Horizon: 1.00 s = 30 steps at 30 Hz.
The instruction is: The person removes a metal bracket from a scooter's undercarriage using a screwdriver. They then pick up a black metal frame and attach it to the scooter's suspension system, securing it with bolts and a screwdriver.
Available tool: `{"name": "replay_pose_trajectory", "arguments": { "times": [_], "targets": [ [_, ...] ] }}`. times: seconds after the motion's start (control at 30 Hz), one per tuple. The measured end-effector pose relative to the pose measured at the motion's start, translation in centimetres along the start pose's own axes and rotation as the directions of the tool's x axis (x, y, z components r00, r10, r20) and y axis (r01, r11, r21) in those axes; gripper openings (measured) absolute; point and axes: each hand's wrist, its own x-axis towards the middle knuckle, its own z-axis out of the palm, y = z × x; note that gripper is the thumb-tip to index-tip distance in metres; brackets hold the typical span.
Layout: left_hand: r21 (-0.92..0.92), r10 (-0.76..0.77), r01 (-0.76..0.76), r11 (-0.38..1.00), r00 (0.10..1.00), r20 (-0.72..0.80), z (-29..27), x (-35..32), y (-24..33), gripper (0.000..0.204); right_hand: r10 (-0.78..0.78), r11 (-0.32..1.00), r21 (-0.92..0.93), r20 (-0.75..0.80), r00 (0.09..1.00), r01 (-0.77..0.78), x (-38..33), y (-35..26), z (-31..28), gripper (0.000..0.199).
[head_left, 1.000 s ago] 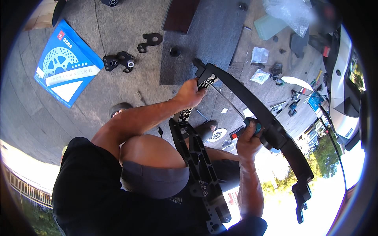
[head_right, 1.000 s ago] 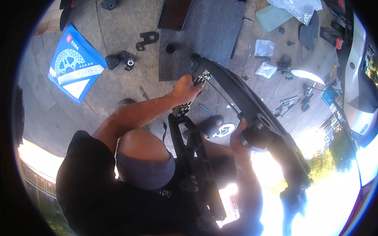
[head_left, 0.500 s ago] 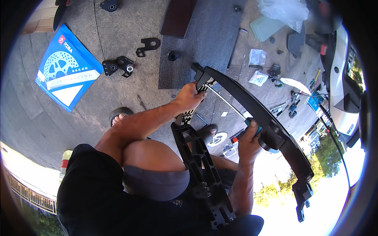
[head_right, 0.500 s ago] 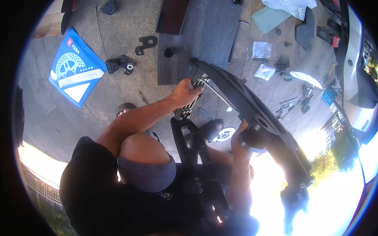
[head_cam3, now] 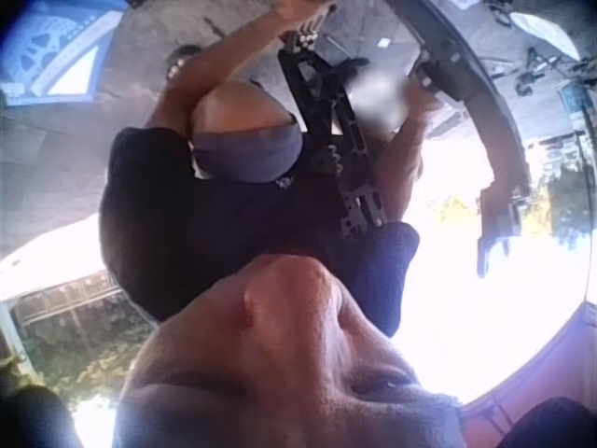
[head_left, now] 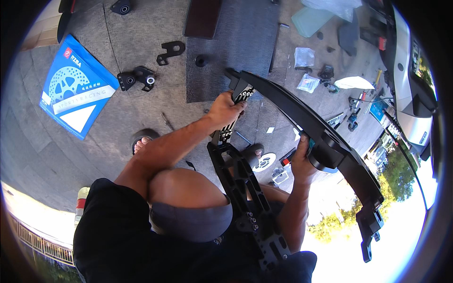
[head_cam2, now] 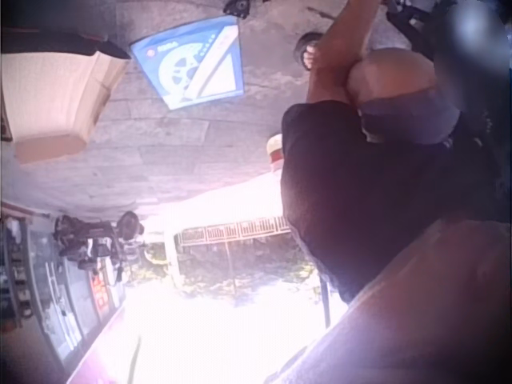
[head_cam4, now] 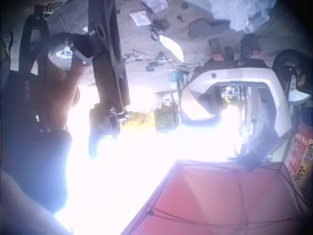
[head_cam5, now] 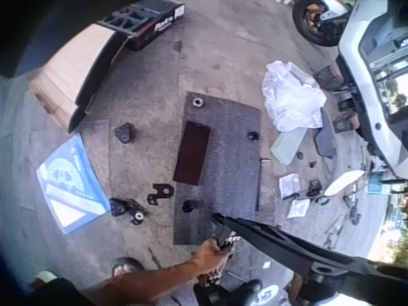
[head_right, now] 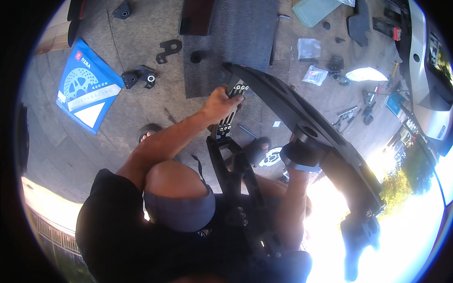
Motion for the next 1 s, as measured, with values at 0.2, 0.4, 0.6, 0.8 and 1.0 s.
{"name": "replay_pose_trajectory", "arguments": {
  "times": [0.2, 0.4, 0.6, 0.8, 1.0],
  "targets": [
    [-0.046, -0.031, 0.031, 0.998, 1.000, 0.001, 0.1, 0.0, 0.2, 0.016, -0.113, 0.980, -0.159, 0.079, 0.991, 0.124, 0.5, 1.2, -0.2, 0.017],
    [-0.121, -0.031, 0.030, 0.992, 0.999, -0.010, 0.3, -0.1, 0.1, 0.012, 0.078, 0.992, 0.087, 0.099, 0.992, -0.086, 1.6, 2.3, -1.7, 0.016],
    [-0.116, -0.060, 0.059, 0.991, 0.998, -0.002, 0.2, -0.2, 0.4, 0.013, -0.336, 0.335, -0.538, 0.699, 0.631, 0.774, 2.5, 1.1, -3.4, 0.016],
    [-0.115, -0.064, 0.064, 0.991, 0.998, 0.005, 0.1, -0.1, 0.4, 0.013, -0.265, -0.026, -0.485, 0.846, 0.462, 0.874, 2.3, -0.3, -3.2, 0.014],
    [-0.128, -0.030, 0.032, 0.991, 0.999, 0.019, -0.1, 0.3, -0.5, 0.015, -0.247, -0.173, -0.540, 0.833, 0.494, 0.824, 4.2, -3.9, -1.3, 0.017]
  ]
}}
